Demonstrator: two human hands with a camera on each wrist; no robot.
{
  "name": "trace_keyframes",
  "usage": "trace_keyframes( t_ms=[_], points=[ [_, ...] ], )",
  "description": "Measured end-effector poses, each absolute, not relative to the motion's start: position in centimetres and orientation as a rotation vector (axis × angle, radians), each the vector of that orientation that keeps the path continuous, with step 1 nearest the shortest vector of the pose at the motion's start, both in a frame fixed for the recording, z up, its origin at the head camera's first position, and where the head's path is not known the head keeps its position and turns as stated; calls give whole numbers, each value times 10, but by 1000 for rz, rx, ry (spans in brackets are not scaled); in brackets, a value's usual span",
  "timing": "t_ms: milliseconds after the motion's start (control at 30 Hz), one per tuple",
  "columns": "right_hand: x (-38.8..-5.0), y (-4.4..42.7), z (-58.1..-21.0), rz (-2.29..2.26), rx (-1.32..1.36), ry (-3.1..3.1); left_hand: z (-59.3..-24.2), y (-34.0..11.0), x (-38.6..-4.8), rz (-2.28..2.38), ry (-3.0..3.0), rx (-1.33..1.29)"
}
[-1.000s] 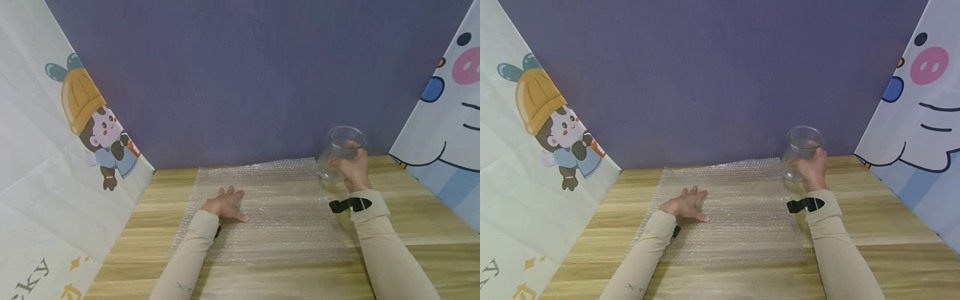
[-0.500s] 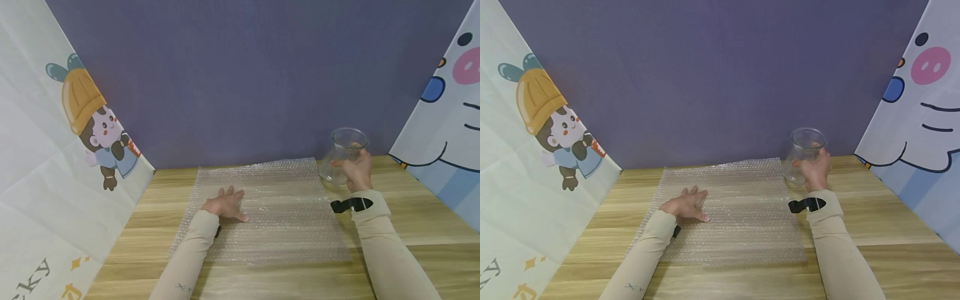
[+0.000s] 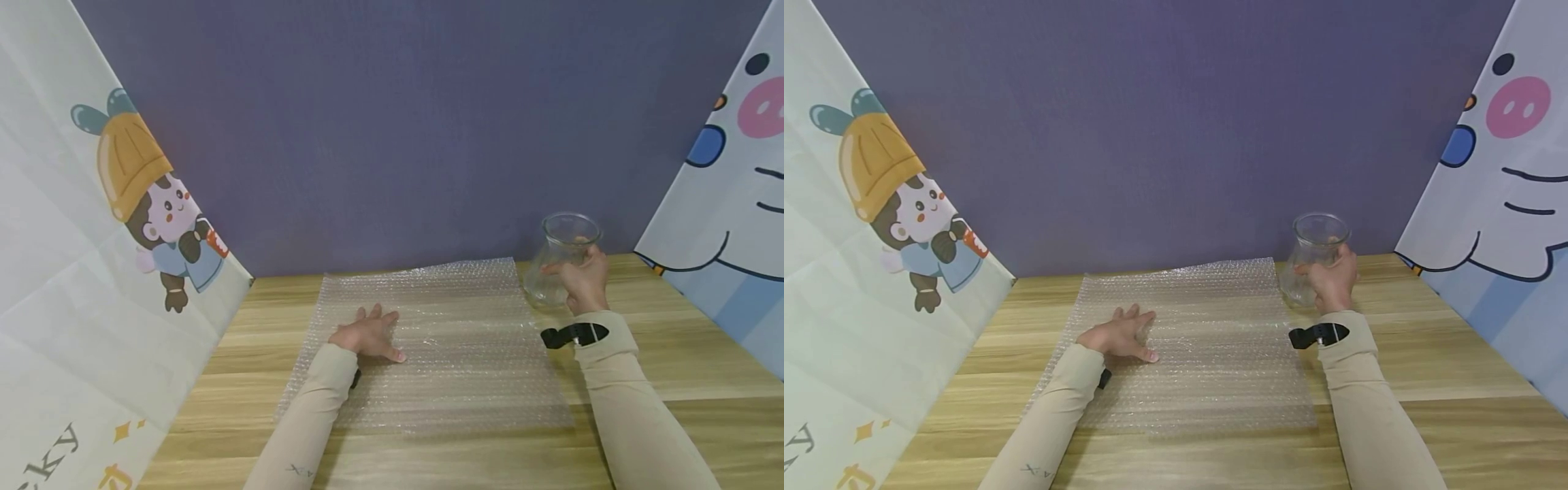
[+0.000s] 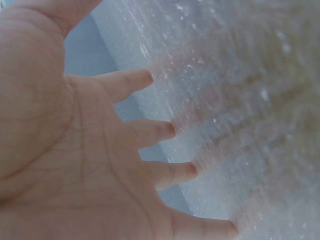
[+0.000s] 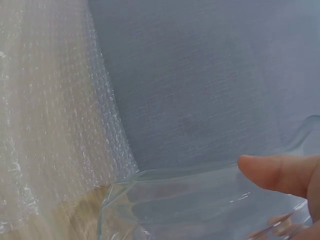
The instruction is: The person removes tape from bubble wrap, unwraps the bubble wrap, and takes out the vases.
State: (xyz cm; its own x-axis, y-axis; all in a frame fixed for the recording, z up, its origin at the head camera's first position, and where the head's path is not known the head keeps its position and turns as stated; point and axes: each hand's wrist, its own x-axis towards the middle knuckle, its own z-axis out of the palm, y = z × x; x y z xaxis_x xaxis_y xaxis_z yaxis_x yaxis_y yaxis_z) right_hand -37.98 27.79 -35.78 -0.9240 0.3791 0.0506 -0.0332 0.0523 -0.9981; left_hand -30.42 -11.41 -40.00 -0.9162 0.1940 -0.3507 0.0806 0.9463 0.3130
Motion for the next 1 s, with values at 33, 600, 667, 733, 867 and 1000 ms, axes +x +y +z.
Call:
trace_keyframes(
  t_ms=[33,600,667,733,867,1000],
  points=[
    [-380,278,-358,1944,-351,-2034,-400,-114,-304,412,2717,199],
    [-381,282,-368,1951,-424,-2063,-400,-113,-303,410,2717,187],
    [-382,282,-370,1952,-423,-2047,-400,-113,-303,410,2716,189],
    [-383,283,-371,1950,-419,-2039,-400,-113,-303,409,2715,189],
    [-384,284,-374,1965,-404,-2020,-399,-113,-303,396,2712,194],
    [-385,285,-375,1964,-404,-2025,-398,-113,-303,385,2711,197]
  ],
)
